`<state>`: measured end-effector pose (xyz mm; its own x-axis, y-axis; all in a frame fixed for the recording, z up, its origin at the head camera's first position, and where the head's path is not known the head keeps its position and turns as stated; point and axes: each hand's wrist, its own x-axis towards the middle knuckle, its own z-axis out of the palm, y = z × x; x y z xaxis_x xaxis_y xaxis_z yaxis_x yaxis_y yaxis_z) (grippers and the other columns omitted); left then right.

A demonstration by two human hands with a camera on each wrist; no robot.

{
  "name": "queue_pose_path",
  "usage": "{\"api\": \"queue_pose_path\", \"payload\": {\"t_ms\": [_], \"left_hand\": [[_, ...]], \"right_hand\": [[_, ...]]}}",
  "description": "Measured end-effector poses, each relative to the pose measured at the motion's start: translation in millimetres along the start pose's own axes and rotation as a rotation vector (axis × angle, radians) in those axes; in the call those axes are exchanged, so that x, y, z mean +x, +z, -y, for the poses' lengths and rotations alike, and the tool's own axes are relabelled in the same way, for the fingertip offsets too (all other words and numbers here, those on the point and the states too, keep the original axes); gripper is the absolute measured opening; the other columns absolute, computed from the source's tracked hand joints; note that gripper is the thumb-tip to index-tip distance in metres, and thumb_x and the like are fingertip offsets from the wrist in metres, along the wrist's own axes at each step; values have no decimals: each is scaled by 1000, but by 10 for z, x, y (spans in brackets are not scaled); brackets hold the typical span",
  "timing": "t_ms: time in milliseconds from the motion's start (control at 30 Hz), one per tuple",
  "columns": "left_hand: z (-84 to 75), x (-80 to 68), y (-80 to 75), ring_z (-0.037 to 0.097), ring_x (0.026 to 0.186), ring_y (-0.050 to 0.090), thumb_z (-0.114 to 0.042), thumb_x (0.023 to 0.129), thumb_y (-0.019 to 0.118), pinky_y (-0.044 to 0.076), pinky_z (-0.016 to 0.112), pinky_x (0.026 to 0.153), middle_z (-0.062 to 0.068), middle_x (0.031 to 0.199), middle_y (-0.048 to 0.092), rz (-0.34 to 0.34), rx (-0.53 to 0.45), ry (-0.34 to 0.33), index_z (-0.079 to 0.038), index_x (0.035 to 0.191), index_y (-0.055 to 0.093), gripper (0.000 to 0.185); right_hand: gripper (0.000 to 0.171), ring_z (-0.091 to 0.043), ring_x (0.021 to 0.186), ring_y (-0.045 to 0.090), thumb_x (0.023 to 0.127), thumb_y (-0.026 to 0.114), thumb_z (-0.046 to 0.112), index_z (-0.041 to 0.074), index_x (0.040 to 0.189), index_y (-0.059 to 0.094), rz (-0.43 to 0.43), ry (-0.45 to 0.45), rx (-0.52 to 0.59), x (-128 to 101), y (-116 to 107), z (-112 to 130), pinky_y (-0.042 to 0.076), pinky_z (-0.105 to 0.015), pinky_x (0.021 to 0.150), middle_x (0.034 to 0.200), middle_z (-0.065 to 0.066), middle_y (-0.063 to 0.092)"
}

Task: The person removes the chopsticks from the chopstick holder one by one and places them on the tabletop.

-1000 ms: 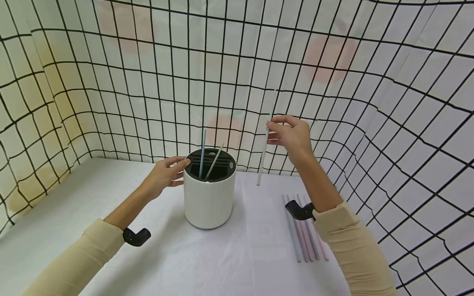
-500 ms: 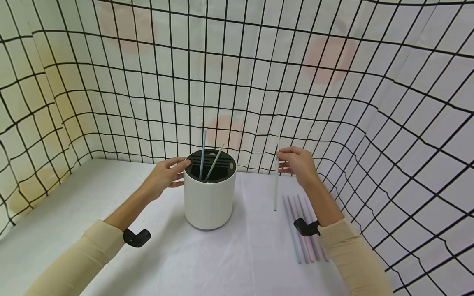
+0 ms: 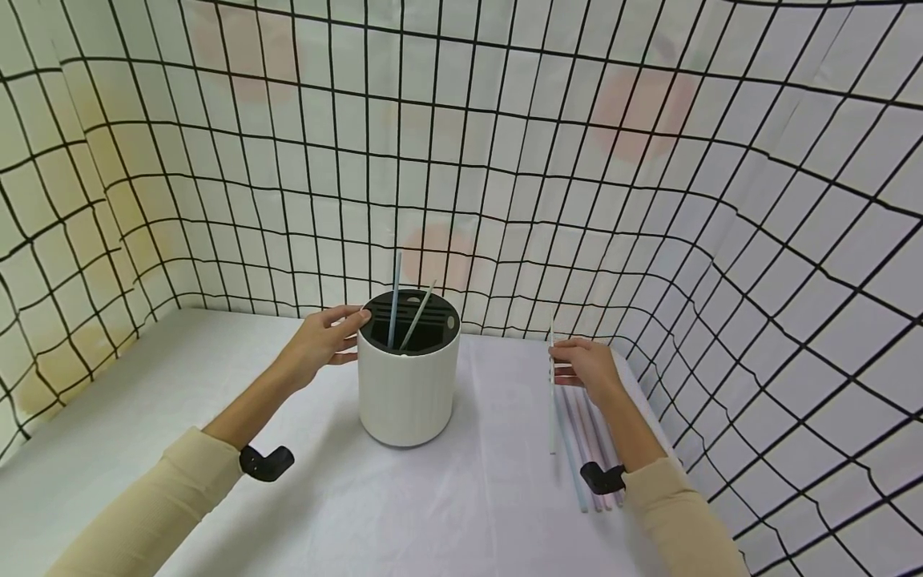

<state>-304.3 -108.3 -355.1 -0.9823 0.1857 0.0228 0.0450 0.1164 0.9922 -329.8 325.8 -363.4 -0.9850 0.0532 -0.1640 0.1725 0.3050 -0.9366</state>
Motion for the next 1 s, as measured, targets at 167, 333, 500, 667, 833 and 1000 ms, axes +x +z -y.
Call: {"api": "queue_pose_path", "payload": {"t_ms": [167,333,500,667,833,1000], "left_hand": [[7,5,4,35,137,53,-47,100,63,54,47,103,13,151,53,-4,3,-4,-9,149,49,63],[7,12,8,35,137,53,-47,100,63,54,48,104,13,151,52,-2,-2,-8,-9,149,48,64],[-3,2,5,35,137,53,-46,100,62,54,48,104,13,151,52,-8,0,-14,-9,149,49,63],[-8,-1,12,34,137,53,-47,100,63,54,46,104,12,151,53,-10,3,-18,-10,149,49,63],[-2,1,7,35,138,53,-47,100,62,54,47,104,13,152,52,-10,8,-20,-10,149,48,63],[-5,-4,4,36,138,52,-46,101,62,53,48,105,14,152,51,-4,6,-12,-9,149,48,63]], "right_hand": [[51,-15,86,73,100,67,23,-7,139,53,11,48,-24,61,-24,-280,64,-29,79,98,5,70],[46,-15,83,71,99,68,22,-6,134,58,-6,91,-54,62,-8,-508,64,-28,75,102,-2,70],[42,-15,76,69,97,69,19,-7,129,60,-2,121,-95,40,9,-694,64,-27,68,96,-4,70],[39,-15,74,70,95,71,15,-9,124,62,32,133,-150,18,5,-838,64,-29,66,94,-7,72],[32,-13,69,67,94,71,12,-9,117,65,52,149,-151,40,10,-939,63,-28,63,86,-4,69],[28,-12,64,64,93,72,9,-8,114,66,43,163,-127,53,15,-961,63,-27,60,78,-2,67]]}}
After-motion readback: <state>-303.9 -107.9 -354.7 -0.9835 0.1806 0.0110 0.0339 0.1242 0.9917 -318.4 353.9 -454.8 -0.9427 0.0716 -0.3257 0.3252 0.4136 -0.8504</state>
